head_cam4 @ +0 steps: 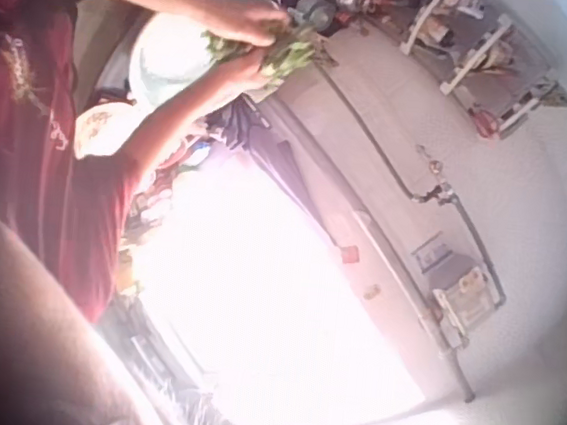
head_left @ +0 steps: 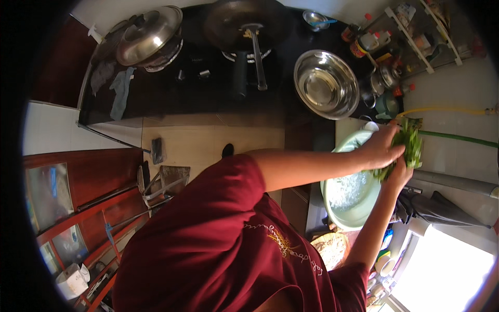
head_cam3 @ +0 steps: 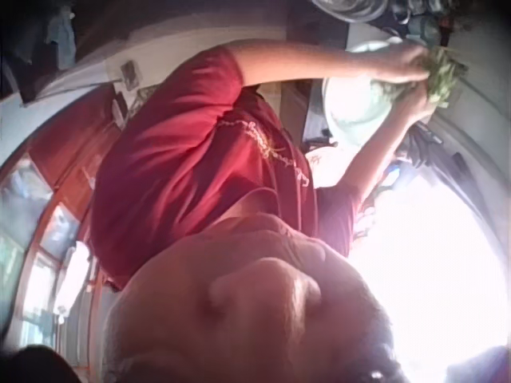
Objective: The person washes leafy vegetables in a basin, transfers them to a wok on a stove, and stirs them using a spatula. They then move a basin, metal bowls, and a pot lid on the counter before using a blue cloth to wipe a wooden surface.
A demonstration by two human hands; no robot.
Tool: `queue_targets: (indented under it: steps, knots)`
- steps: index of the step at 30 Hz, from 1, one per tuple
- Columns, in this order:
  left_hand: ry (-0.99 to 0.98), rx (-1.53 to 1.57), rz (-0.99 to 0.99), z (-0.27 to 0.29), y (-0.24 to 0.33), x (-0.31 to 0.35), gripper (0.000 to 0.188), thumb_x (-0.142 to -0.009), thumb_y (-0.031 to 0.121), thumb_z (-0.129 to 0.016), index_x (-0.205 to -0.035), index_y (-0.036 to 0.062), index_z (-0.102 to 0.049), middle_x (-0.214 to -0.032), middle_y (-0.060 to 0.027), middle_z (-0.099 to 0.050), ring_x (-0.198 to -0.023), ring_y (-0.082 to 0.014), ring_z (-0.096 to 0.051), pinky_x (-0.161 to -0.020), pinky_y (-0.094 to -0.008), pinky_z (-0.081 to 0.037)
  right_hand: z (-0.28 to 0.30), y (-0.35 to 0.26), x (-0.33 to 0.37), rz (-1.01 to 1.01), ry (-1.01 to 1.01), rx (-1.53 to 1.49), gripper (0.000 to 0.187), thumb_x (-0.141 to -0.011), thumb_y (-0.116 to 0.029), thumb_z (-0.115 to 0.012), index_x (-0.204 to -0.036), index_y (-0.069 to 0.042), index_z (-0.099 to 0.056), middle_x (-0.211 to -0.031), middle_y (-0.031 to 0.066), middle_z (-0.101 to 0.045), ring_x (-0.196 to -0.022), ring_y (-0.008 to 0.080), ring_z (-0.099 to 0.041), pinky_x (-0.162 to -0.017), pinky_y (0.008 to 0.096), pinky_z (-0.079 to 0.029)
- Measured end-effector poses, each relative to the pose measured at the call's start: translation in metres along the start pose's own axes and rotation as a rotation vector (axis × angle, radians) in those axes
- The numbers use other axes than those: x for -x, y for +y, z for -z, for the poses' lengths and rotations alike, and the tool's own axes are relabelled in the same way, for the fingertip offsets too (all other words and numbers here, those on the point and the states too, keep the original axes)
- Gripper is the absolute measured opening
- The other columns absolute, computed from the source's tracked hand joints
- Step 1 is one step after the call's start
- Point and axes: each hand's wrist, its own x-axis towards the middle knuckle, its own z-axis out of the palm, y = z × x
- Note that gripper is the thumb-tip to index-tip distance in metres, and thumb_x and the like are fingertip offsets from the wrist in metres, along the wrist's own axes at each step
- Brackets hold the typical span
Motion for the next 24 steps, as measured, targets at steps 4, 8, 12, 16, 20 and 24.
queue_targets:
  steps: [4,8,12,16,20,24]
  knots:
    - [0.24,-0.336,-0.357,0.118,0.094,-0.026,0.048,-0.084,0.034,-0.051,-0.115,-0.002,-0.045,-0.108,-0.0191,-0.047,-0.107,-0.031,-0.041,-0.093,-0.0386,-0.031,-0.151,-0.062,-0.037,0.296,-0.109,0.18,0.032,-0.082,-0.015,-0.05,-0.111,-0.001,-0.056,-0.103,0.0097,-0.061,-0.093,0.0182,-0.057,-0.08,0.0316,-0.045]
    - [0.494,-0.472,-0.509,0.257,0.14,-0.048,0.053,-0.088,0.043,-0.039,-0.108,-0.0056,-0.048,-0.104,-0.0228,-0.049,-0.102,-0.0342,-0.045,-0.09,-0.0403,-0.033,-0.311,-0.12,-0.038,0.395,-0.346,-0.163,0.029,-0.069,-0.007,-0.063,-0.097,0.001,-0.058,-0.085,0.0059,-0.063,-0.076,0.0125,-0.057,-0.071,0.026,-0.045]
    - [0.602,-0.526,-0.551,0.369,0.135,-0.056,0.041,-0.09,0.035,-0.036,-0.096,-0.0034,-0.05,-0.09,-0.0202,-0.054,-0.085,-0.0333,-0.051,-0.078,-0.0381,-0.039,-0.428,-0.092,-0.047,0.59,-0.333,-0.019,0.041,-0.061,-0.01,-0.068,-0.099,-0.002,-0.058,-0.094,0.0162,-0.059,-0.086,0.0291,-0.059,-0.077,0.0324,-0.047]
    - [0.311,-1.277,0.216,0.498,0.08,-0.037,0.057,-0.087,0.047,-0.038,-0.123,0.0029,-0.044,-0.128,-0.0255,-0.037,-0.121,-0.0378,-0.035,-0.099,-0.0372,-0.03,-0.516,0.03,-0.042,0.593,-0.697,0.582,0.062,-0.066,-0.037,-0.067,-0.12,-0.017,-0.046,-0.129,0.0165,-0.038,-0.117,0.0385,-0.037,-0.097,0.0455,-0.032]
    - [-0.172,-1.288,0.494,0.515,0.122,-0.065,0.046,-0.087,0.038,-0.048,-0.116,0.0022,-0.051,-0.124,-0.0159,-0.047,-0.111,-0.0283,-0.048,-0.092,-0.0323,-0.037,-0.504,0.028,-0.056,0.588,-0.788,0.608,0.055,-0.075,-0.049,-0.054,-0.118,-0.016,-0.05,-0.128,0.0159,-0.04,-0.113,0.0375,-0.042,-0.093,0.0457,-0.035]
    - [-0.018,-1.174,0.023,0.508,0.157,-0.05,0.036,-0.087,0.026,-0.052,-0.112,0.0001,-0.053,-0.115,-0.0121,-0.055,-0.102,-0.0212,-0.054,-0.088,-0.0293,-0.041,-0.426,-0.035,-0.051,0.492,-0.847,0.802,0.039,-0.081,-0.044,-0.05,-0.095,-0.009,-0.06,-0.1,0.0175,-0.058,-0.088,0.0367,-0.056,-0.076,0.0446,-0.045]
